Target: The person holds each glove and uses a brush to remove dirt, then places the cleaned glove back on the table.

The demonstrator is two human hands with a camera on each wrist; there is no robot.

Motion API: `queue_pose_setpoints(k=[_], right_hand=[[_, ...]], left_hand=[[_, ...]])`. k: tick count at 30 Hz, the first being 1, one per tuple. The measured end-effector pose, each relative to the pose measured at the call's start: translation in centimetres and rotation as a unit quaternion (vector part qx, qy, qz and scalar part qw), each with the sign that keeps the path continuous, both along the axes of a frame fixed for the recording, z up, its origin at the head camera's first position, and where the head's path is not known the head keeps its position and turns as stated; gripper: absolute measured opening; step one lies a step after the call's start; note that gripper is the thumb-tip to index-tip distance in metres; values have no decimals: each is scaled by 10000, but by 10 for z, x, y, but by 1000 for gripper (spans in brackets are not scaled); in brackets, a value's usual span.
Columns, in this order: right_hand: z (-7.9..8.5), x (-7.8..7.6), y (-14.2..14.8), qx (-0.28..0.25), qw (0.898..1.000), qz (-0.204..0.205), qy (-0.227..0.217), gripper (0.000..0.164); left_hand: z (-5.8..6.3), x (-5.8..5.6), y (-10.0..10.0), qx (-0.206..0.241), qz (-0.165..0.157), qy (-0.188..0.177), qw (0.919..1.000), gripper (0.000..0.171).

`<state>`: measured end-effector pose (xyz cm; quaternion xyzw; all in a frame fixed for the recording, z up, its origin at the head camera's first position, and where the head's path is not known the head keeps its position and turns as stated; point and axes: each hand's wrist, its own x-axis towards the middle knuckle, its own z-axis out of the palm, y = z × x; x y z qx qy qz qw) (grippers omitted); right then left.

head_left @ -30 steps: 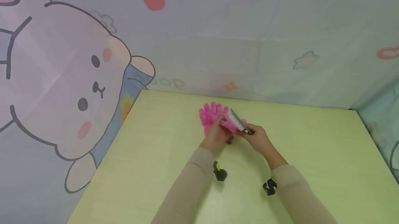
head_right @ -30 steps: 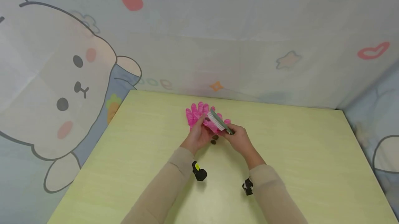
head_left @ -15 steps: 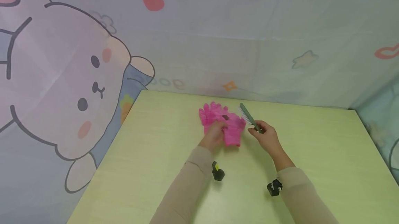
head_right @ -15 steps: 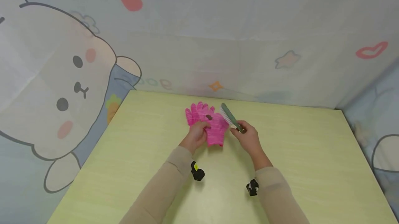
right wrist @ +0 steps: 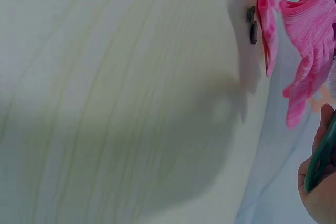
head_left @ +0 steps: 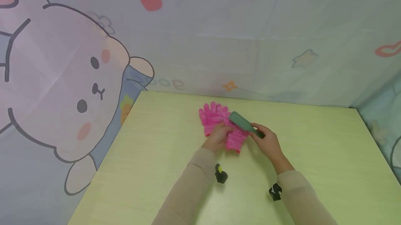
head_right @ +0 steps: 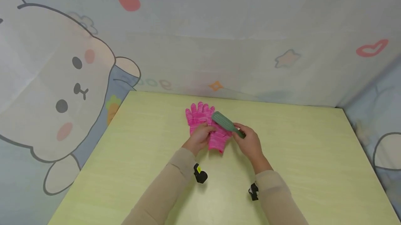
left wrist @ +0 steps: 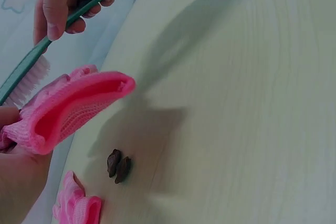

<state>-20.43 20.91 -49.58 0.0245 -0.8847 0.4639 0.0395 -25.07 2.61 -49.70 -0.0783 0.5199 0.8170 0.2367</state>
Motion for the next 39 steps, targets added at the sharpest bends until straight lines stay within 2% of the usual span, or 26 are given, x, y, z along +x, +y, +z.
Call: queue_pose_setpoints(k=[6, 11, 15, 20, 27, 31, 35, 39], right_hand=[[-5, 1, 5, 82, 9998, -197, -20, 38], [-4, 2, 8, 60, 9996, -284, 2, 38], [-1, 2, 6, 10, 9999, -165, 20, 39], [1, 3, 4, 272, 9996, 10, -36, 39], [0, 3, 6, 479, 9983, -303, 142, 38], [1, 3, 6, 305, 9993, -187, 75, 38], [3, 3, 4, 272, 9996, 59, 9, 40], [3, 3, 4, 403, 9991, -82, 59, 38]], left_hand=[[2, 0, 3, 124, 430, -186, 9988, 49], [4, 0, 4, 278, 704, -338, 9966, 28], [3, 0, 3, 333, 641, -412, 9965, 27], [2, 0, 1, 424, 521, -353, 9971, 33], [3, -1, 1, 289, 711, -407, 9962, 33], [3, -1, 1, 308, 800, -443, 9953, 32], [3, -1, 2, 489, 776, -356, 9952, 34], [4, -2, 3, 759, 788, -300, 9935, 37]])
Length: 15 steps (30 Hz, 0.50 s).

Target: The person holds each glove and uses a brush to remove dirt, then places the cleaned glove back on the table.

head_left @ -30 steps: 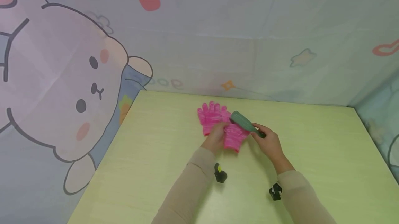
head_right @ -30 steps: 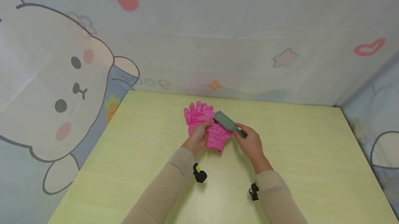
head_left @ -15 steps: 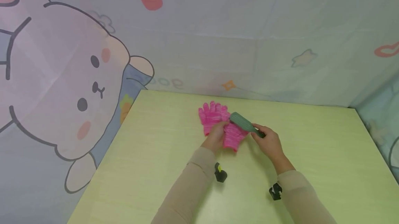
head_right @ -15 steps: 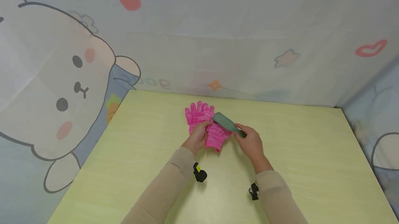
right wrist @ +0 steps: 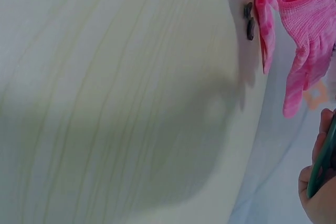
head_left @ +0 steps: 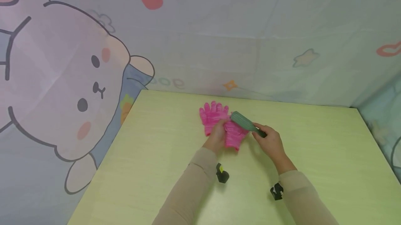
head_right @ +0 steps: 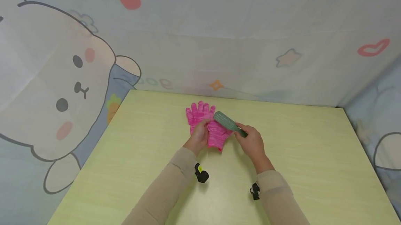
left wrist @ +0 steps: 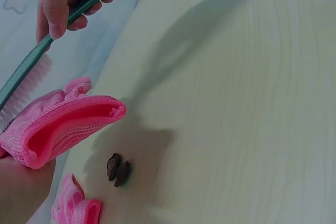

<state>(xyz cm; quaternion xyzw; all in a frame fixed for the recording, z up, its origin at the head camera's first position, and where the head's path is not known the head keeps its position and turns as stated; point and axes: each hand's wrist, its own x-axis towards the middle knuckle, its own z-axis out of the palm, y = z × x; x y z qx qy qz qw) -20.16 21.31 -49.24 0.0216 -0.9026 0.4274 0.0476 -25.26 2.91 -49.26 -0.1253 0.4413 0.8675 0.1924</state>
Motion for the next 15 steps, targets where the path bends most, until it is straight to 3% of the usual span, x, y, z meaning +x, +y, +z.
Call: queue_pose_setpoints(k=[6, 15], right_hand=[[0, 0, 2, 45, 9997, -222, 121, 37], [2, -1, -2, 24, 9994, 76, 332, 37]], left_hand=[[0, -1, 0, 71, 138, -162, 9997, 34], [-1, -3, 2, 99, -22, 34, 9999, 41]])
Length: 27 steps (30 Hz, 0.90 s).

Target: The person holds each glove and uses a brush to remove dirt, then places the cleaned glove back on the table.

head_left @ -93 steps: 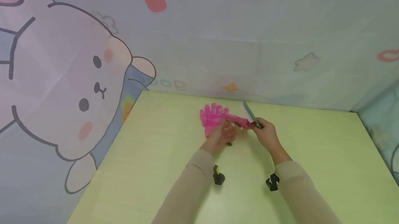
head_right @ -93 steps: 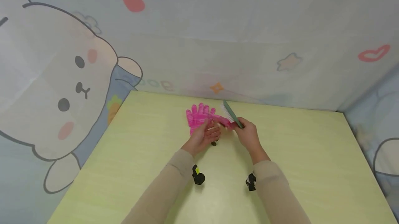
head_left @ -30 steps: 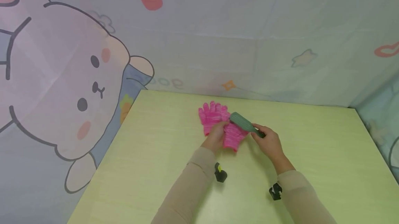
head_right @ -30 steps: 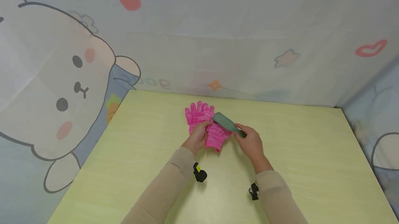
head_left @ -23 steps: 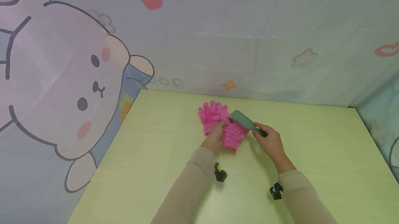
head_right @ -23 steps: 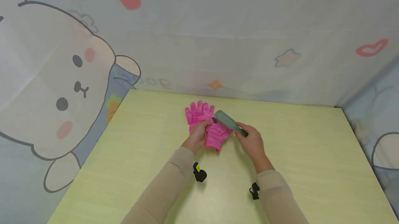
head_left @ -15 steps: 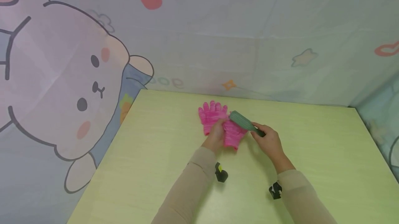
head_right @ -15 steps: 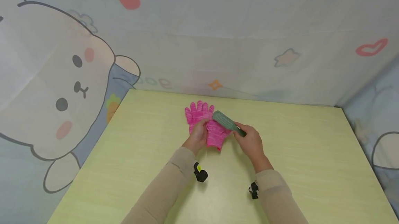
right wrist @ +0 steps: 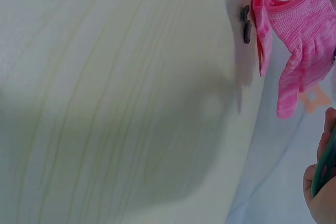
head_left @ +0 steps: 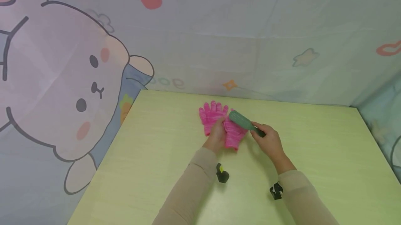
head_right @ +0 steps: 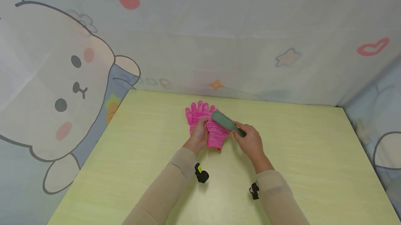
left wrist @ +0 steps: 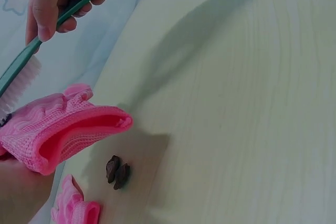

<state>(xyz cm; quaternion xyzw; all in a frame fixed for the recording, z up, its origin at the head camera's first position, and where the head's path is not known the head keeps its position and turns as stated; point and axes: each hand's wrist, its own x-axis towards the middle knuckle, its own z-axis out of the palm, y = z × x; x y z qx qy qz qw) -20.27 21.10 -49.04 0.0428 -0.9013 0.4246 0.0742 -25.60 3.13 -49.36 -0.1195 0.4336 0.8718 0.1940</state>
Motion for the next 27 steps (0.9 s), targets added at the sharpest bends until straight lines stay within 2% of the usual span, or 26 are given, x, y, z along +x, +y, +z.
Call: queue_pose_setpoints(k=[5, 15, 22, 27], right_hand=[[1, 1, 0, 71, 9998, -182, -9, 37], [0, 1, 2, 64, 9989, -452, 55, 36], [-2, 0, 2, -39, 10000, 20, 3, 38], [-3, 0, 0, 162, 9997, -117, 151, 36]], left_hand=[[0, 1, 0, 1, 44, -177, 9998, 41], [-2, 0, -1, 92, 126, -158, 9998, 45], [-2, 0, 0, 1, 188, -85, 9998, 42], [-2, -1, 2, 12, 258, -149, 9996, 41]])
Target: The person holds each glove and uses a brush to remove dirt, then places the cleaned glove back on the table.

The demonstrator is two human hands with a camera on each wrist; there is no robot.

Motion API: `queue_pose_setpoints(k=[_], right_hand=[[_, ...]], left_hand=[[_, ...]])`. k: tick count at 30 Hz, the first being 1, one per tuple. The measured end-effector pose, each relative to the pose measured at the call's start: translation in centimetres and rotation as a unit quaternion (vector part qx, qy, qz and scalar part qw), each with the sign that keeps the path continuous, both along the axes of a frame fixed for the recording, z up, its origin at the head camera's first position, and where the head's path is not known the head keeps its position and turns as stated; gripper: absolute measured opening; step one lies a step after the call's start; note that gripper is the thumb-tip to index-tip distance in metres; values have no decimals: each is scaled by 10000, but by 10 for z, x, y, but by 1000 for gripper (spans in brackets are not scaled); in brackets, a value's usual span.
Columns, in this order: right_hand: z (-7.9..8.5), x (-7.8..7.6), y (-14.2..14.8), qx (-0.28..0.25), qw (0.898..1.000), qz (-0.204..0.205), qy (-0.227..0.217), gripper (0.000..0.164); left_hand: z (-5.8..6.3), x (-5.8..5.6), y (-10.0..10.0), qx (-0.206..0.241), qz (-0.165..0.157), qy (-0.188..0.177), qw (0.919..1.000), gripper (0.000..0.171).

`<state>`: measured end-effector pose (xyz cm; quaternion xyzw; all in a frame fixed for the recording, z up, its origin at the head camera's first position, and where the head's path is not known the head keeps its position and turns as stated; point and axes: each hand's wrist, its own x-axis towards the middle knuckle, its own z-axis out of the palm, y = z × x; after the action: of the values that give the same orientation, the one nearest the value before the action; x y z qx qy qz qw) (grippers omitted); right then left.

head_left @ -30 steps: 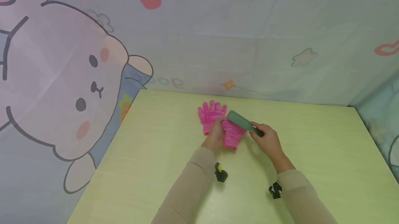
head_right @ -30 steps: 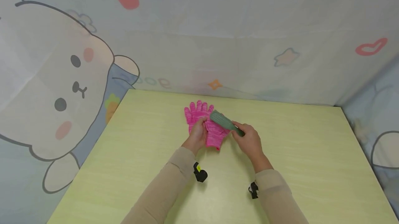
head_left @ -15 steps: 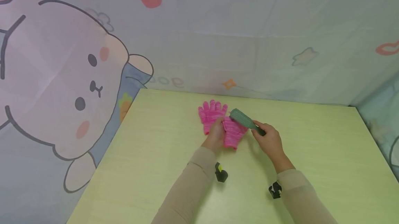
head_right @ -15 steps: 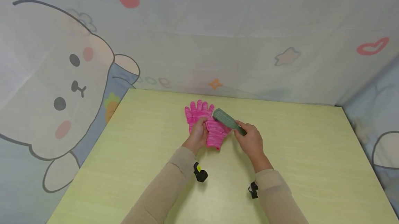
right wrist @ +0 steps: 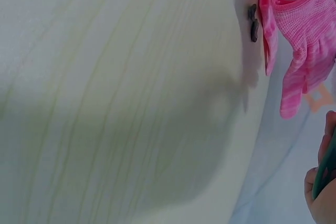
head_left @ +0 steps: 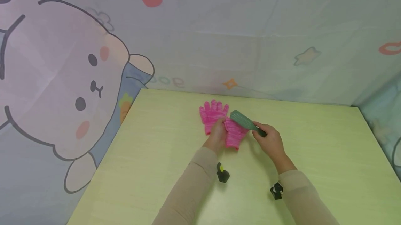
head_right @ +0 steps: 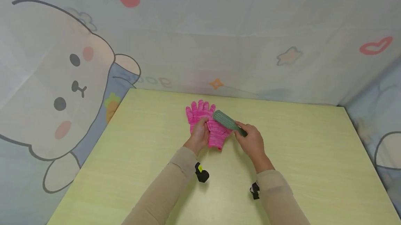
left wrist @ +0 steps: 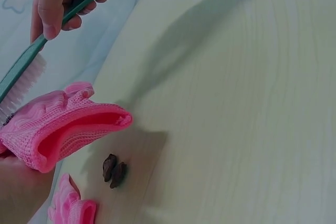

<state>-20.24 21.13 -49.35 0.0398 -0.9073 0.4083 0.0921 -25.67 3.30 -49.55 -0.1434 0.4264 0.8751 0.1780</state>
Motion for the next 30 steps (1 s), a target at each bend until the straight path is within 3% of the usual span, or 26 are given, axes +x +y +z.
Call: queue_pose_setpoints(k=[7, 26, 30], right_hand=[[1, -1, 0, 129, 9998, -118, -12, 36], [4, -1, 5, -160, 9995, -257, 36, 37], [3, -1, 6, -164, 9998, -65, 39, 37]], left_hand=[[0, -1, 1, 78, -149, -33, 9999, 44], [-3, -4, 4, 381, -24, -166, 9991, 43], [-3, -4, 4, 359, -52, -108, 9993, 41]])
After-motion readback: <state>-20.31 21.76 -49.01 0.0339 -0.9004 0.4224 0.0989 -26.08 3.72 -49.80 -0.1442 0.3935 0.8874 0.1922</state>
